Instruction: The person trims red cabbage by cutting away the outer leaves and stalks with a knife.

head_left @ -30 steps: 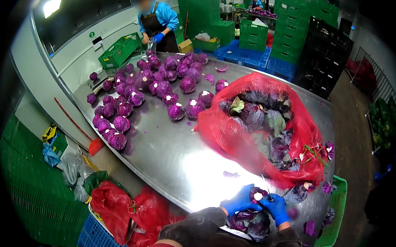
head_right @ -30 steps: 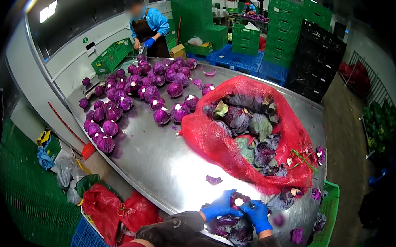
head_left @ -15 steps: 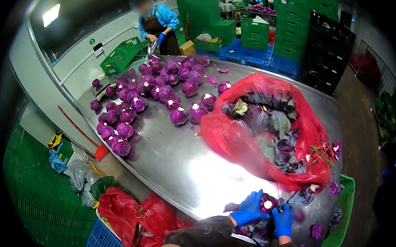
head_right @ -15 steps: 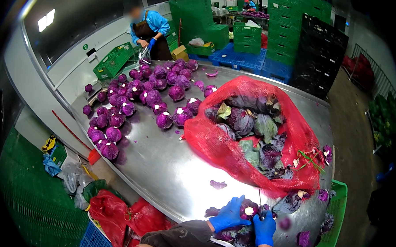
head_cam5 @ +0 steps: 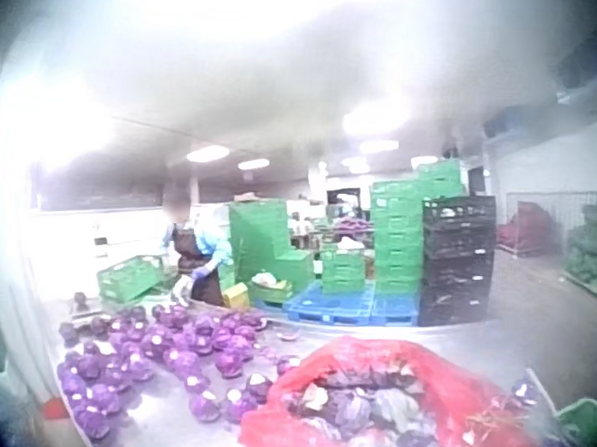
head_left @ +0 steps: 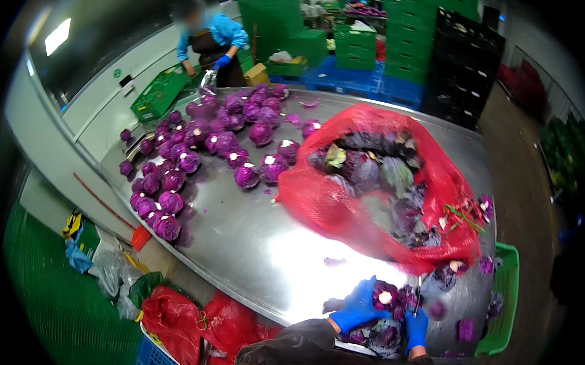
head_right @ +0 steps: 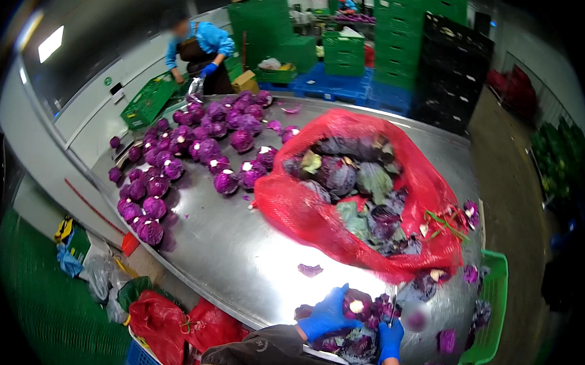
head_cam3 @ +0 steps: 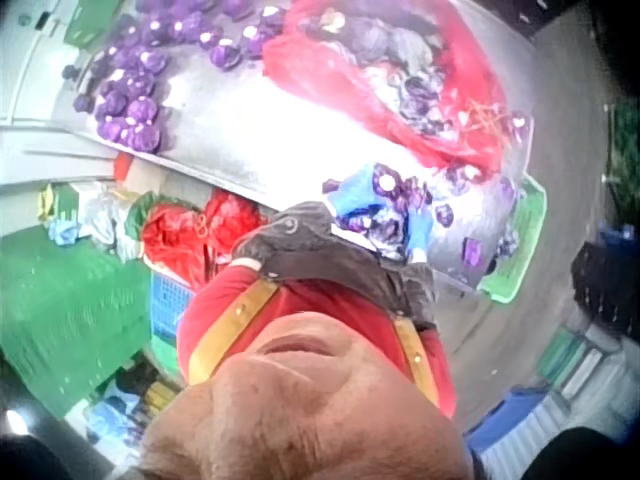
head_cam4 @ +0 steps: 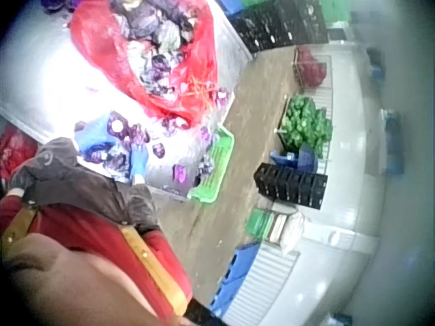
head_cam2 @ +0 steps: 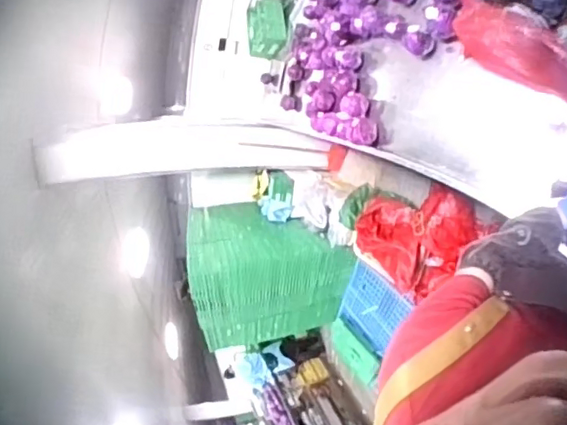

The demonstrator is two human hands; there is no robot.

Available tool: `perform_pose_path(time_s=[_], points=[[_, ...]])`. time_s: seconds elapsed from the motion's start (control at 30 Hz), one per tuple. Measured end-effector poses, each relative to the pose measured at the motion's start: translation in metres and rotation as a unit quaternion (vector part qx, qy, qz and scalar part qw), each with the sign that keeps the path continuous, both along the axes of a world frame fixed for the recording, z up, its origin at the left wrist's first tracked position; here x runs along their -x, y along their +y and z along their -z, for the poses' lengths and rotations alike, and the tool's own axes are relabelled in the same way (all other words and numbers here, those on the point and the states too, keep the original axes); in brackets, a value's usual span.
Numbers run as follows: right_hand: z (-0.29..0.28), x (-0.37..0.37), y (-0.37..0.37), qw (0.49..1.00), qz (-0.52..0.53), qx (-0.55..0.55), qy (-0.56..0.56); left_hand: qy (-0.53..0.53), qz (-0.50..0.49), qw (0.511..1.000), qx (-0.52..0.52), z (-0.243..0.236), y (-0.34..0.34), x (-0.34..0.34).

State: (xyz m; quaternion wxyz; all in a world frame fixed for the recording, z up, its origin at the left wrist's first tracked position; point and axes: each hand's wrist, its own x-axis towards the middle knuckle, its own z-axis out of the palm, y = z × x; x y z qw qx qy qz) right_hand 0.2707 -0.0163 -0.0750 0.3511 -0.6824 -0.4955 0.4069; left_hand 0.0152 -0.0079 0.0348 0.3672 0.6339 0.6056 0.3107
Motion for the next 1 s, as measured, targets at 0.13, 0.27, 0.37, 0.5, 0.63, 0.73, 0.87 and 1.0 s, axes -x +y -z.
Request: perform_pose_path(time_s=[0.13,0.27,0.37,0.5,0.63,0.73,0.87,1.0], points=[[-0.092,0.059,-0.011,0.956,0.023,0.225,0.185,-0.092,0.046,0.991,0.083,-0.002,0.008,0.009],[-0.055,0.069,-0.022,0.967,0.019,0.169,0.189,-0.049,0.059,0.994,0.072,-0.002,0.015,0.002],[-0.080,0.071,-0.027,0.951,0.029,0.201,0.233,0.130,0.044,0.991,0.003,-0.006,0.007,0.002],[-0.067,0.080,-0.037,0.967,0.044,0.128,0.215,0.006,0.091,0.996,0.016,-0.003,0.013,0.010],[-0.064,0.084,-0.039,0.962,0.058,0.129,0.235,-0.079,0.082,0.993,0.030,-0.034,0.010,0.012],[-0.066,0.088,-0.038,0.965,0.061,0.118,0.227,-0.083,0.077,0.991,0.071,-0.029,0.007,0.019],[-0.062,0.090,-0.039,0.962,0.061,0.114,0.239,-0.096,0.057,0.992,0.066,-0.021,0.003,0.022],[-0.070,0.090,-0.037,0.959,0.043,0.095,0.265,-0.087,0.030,0.993,0.079,-0.022,0.003,0.019]])
